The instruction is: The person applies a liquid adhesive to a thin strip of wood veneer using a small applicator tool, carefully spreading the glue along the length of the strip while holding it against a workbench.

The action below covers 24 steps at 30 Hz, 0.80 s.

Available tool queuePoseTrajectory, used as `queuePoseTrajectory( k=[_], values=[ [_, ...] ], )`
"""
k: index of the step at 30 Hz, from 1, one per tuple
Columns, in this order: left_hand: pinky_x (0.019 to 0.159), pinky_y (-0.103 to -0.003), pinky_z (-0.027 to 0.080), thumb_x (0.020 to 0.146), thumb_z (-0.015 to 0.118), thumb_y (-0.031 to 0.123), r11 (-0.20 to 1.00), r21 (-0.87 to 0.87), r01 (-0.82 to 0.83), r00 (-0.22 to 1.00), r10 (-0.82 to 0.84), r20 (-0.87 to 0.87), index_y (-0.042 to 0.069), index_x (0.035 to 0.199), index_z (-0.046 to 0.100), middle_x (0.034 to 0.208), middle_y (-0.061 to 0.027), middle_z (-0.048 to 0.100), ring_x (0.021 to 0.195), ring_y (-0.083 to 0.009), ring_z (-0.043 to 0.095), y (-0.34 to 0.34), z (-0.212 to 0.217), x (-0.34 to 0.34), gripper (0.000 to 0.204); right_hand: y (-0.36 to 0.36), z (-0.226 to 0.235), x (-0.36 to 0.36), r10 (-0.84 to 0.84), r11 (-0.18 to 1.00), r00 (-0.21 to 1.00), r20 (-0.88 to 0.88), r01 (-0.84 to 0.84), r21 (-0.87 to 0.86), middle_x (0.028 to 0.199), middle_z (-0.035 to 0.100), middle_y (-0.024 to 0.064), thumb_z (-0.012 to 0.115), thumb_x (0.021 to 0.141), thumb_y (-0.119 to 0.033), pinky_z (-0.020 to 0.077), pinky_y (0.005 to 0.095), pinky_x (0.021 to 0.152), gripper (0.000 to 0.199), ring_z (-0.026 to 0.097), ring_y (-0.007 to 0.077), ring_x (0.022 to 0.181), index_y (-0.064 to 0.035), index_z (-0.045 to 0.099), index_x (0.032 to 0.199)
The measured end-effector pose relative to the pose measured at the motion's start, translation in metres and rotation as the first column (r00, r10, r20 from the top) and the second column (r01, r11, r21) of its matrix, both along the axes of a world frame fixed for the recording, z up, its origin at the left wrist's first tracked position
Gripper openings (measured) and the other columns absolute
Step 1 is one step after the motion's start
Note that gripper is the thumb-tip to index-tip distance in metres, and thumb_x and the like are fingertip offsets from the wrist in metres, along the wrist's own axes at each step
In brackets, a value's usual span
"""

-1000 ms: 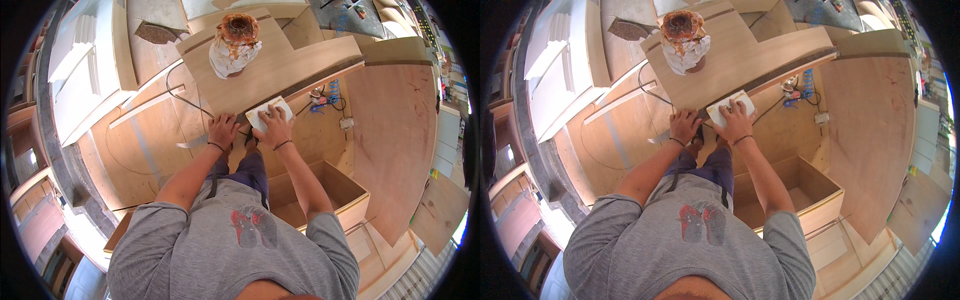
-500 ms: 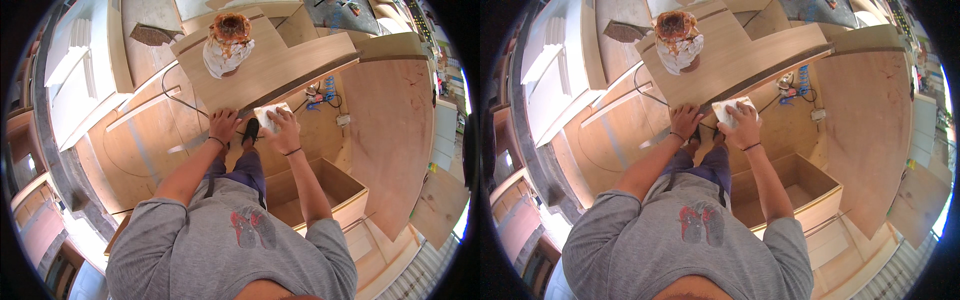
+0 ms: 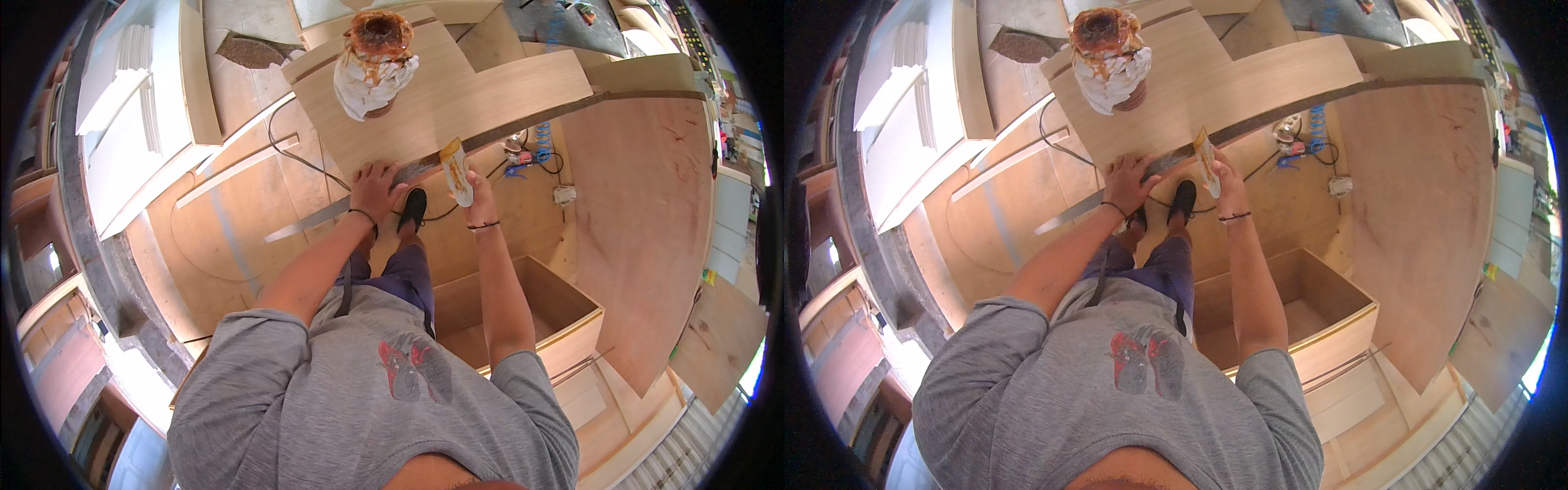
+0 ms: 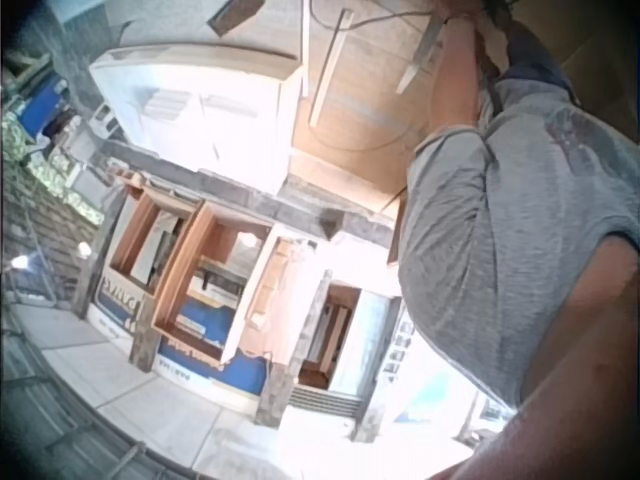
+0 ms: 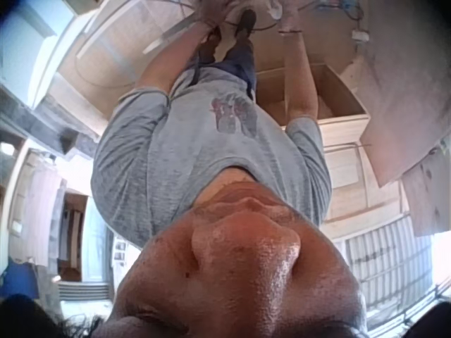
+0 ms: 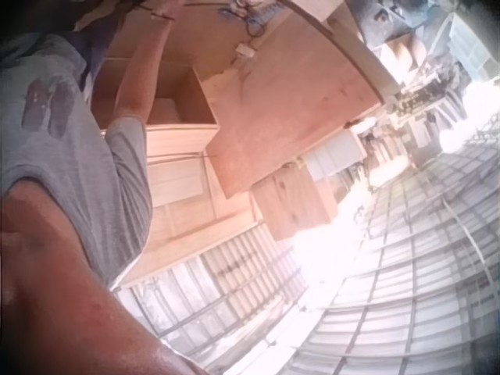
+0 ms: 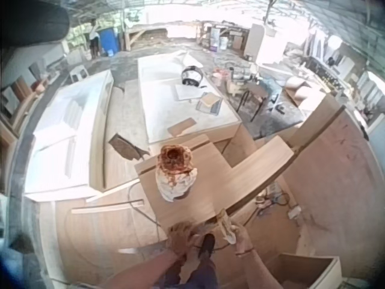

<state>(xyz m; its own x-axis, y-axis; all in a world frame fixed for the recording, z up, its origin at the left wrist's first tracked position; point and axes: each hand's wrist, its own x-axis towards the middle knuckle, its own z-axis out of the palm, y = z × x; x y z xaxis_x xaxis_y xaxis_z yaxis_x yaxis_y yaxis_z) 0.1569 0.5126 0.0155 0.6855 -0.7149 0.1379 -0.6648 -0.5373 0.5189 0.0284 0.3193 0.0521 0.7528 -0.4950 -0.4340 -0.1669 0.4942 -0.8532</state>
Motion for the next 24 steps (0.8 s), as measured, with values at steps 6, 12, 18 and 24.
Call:
queuePoseTrajectory(
  k=[6, 12, 18, 24],
  values=[
    [0.09, -0.044, 0.038, 0.083, 0.064, 0.038, 0.998, 0.051, -0.022, 0.997, 0.026, -0.074, 0.01, 0.11, 0.062, 0.107, -0.0102, 0.058, 0.106, -0.0294, 0.052, 0.083, 0.003, 0.006, 0.039, -0.002, -0.002, 0.0, 0.077, 0.994, 0.997, -0.006, -0.077, -0.079, 0.116, 0.061, 0.0002, 0.057, 0.087, -0.039, 0.0473, 0.0234, 0.07, 0.057, 0.057, 0.0101, 0.095, -0.0058, 0.052, 0.132],
    [0.077, -0.039, 0.048, 0.083, 0.068, 0.027, 0.987, -0.142, -0.081, 0.949, 0.033, -0.312, 0.003, 0.101, 0.06, 0.097, -0.0141, 0.056, 0.09, -0.0324, 0.059, 0.099, -0.013, 0.011, 0.032, 0.004, 0.016, 0.009, 0.133, 0.972, 0.99, -0.042, -0.139, -0.189, 0.119, 0.059, -0.0002, 0.059, 0.088, -0.029, 0.0422, 0.0216, 0.078, 0.049, 0.053, 0.0087, 0.1, -0.0075, 0.055, 0.131],
    [0.072, -0.038, 0.051, 0.084, 0.068, 0.027, 0.992, -0.105, -0.064, 0.95, 0.029, -0.312, 0.003, 0.1, 0.06, 0.094, -0.0145, 0.057, 0.083, -0.0323, 0.061, 0.091, -0.004, 0.01, 0.03, 0.014, 0.027, 0.012, 0.273, 0.782, 0.959, -0.081, -0.27, -0.561, 0.132, 0.053, 0.0077, 0.066, 0.081, -0.042, 0.0406, 0.0289, 0.091, 0.058, 0.049, 0.0188, 0.117, -0.0092, 0.057, 0.129],
    [0.074, -0.041, 0.051, 0.084, 0.068, 0.03, 0.993, -0.09, -0.075, 0.952, 0.044, -0.302, 0.004, 0.103, 0.063, 0.091, -0.0144, 0.062, 0.085, -0.0323, 0.062, 0.087, -0.001, 0.0, 0.032, 0.064, 0.036, 0.004, 0.18, 0.058, 0.825, -0.535, -0.552, -0.832, 0.137, 0.047, 0.0153, 0.07, 0.065, -0.053, 0.0217, 0.0656, 0.101, 0.061, 0.038, 0.0346, 0.128, -0.0231, 0.065, 0.119]
  ],
)
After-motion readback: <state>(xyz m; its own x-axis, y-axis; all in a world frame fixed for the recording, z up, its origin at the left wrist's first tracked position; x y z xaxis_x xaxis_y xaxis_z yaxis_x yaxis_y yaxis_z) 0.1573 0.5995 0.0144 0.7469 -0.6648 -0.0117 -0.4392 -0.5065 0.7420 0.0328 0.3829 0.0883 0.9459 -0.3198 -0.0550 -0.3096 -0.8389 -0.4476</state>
